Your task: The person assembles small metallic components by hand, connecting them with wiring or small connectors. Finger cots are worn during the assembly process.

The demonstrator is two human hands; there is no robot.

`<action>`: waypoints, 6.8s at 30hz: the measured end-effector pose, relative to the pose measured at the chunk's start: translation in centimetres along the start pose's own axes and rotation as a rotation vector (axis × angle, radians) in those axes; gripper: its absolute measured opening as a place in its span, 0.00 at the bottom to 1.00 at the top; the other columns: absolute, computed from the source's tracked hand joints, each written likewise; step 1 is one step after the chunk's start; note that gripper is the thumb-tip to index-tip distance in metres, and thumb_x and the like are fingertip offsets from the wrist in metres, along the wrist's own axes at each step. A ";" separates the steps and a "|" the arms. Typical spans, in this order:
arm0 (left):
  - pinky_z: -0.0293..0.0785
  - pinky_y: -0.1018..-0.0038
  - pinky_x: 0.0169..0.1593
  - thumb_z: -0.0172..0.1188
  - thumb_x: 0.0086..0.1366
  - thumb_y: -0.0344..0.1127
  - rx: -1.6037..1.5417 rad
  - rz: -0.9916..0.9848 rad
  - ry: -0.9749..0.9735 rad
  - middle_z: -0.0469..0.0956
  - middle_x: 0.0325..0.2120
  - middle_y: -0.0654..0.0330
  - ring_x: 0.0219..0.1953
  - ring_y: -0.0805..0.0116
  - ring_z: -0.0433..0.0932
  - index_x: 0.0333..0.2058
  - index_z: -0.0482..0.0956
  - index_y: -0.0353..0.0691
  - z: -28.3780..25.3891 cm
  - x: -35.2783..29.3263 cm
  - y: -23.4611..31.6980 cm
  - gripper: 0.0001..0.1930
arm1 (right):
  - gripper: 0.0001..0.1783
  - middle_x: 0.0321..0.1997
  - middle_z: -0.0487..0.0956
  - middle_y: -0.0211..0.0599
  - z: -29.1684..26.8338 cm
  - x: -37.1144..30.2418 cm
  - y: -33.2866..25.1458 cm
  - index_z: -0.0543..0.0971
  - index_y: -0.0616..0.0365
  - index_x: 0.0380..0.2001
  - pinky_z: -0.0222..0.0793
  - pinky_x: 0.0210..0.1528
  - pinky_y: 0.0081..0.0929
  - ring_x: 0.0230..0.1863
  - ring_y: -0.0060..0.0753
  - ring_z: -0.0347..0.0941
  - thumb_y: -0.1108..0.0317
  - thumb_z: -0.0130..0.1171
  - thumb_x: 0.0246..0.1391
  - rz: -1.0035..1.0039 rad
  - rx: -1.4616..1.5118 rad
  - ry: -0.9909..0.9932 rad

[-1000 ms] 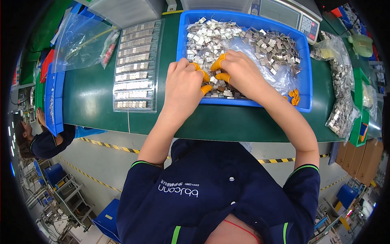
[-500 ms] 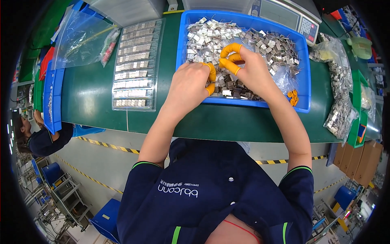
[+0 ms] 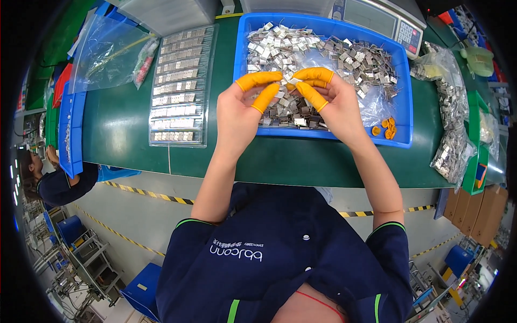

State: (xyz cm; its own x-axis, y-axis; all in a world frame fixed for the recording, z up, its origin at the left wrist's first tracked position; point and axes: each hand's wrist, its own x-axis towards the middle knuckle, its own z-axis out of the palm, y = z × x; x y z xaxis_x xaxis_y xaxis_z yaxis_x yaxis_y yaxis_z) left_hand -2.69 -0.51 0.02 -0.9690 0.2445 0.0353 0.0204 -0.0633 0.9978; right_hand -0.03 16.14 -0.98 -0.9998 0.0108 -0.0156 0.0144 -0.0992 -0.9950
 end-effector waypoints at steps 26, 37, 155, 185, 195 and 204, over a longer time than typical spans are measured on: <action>0.78 0.78 0.34 0.51 0.56 0.18 0.056 -0.101 -0.166 0.71 0.39 0.57 0.37 0.70 0.74 0.43 0.74 0.31 -0.3 -0.4 -0.4 0.14 | 0.11 0.34 0.78 0.35 -0.2 -0.7 -0.7 0.78 0.61 0.37 0.69 0.40 0.19 0.36 0.25 0.74 0.75 0.57 0.47 -0.115 -0.296 0.085; 0.74 0.82 0.35 0.58 0.53 0.22 0.028 -0.082 -0.048 0.77 0.34 0.59 0.35 0.74 0.76 0.39 0.76 0.31 0.1 -0.7 -0.4 0.12 | 0.11 0.36 0.78 0.40 -0.3 -0.7 -0.9 0.76 0.68 0.38 0.71 0.39 0.17 0.35 0.26 0.76 0.74 0.55 0.50 0.111 0.161 0.056; 0.68 0.80 0.40 0.56 0.56 0.26 -0.594 -0.182 0.075 0.76 0.31 0.58 0.32 0.74 0.73 0.36 0.76 0.29 1.8 -2.2 -0.7 0.09 | 0.12 0.35 0.77 0.44 2.4 -2.7 -1.3 0.75 0.71 0.36 0.72 0.42 0.22 0.37 0.33 0.76 0.78 0.58 0.45 0.055 0.319 0.297; 0.65 0.78 0.41 0.56 0.58 0.31 -0.866 -0.476 -0.225 0.75 0.29 0.63 0.32 0.76 0.70 0.31 0.78 0.35 1.4 -3.2 -0.5 0.06 | 0.14 0.40 0.72 0.34 0.8 -3.7 -1.5 0.78 0.59 0.37 0.63 0.47 0.23 0.43 0.29 0.68 0.74 0.61 0.42 -0.237 -0.057 -0.028; 0.65 0.78 0.42 0.55 0.59 0.33 -0.451 -0.146 -0.041 0.74 0.31 0.63 0.35 0.77 0.71 0.33 0.77 0.32 2.8 -3.1 0.9 0.09 | 0.14 0.38 0.73 0.34 1.9 -3.6 -1.8 0.78 0.59 0.36 0.63 0.46 0.24 0.42 0.31 0.68 0.76 0.61 0.41 -0.339 -0.206 0.169; 0.64 0.72 0.37 0.63 0.47 0.33 0.864 0.337 0.172 0.74 0.26 0.60 0.31 0.64 0.68 0.30 0.81 0.42 -3.2 0.0 0.0 0.09 | 0.15 0.38 0.76 0.39 -6.5 0.1 -2.6 0.77 0.60 0.36 0.62 0.48 0.28 0.46 0.42 0.67 0.71 0.63 0.40 -0.333 -1.057 0.443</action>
State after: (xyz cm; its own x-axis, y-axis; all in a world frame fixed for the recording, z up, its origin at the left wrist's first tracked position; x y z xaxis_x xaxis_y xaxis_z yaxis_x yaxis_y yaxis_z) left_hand -3.45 -3.60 -0.14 -0.9005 0.1938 0.3893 0.4148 0.6516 0.6351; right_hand -0.08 22.89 0.94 -0.8679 0.2438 0.4328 -0.0344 0.8397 -0.5420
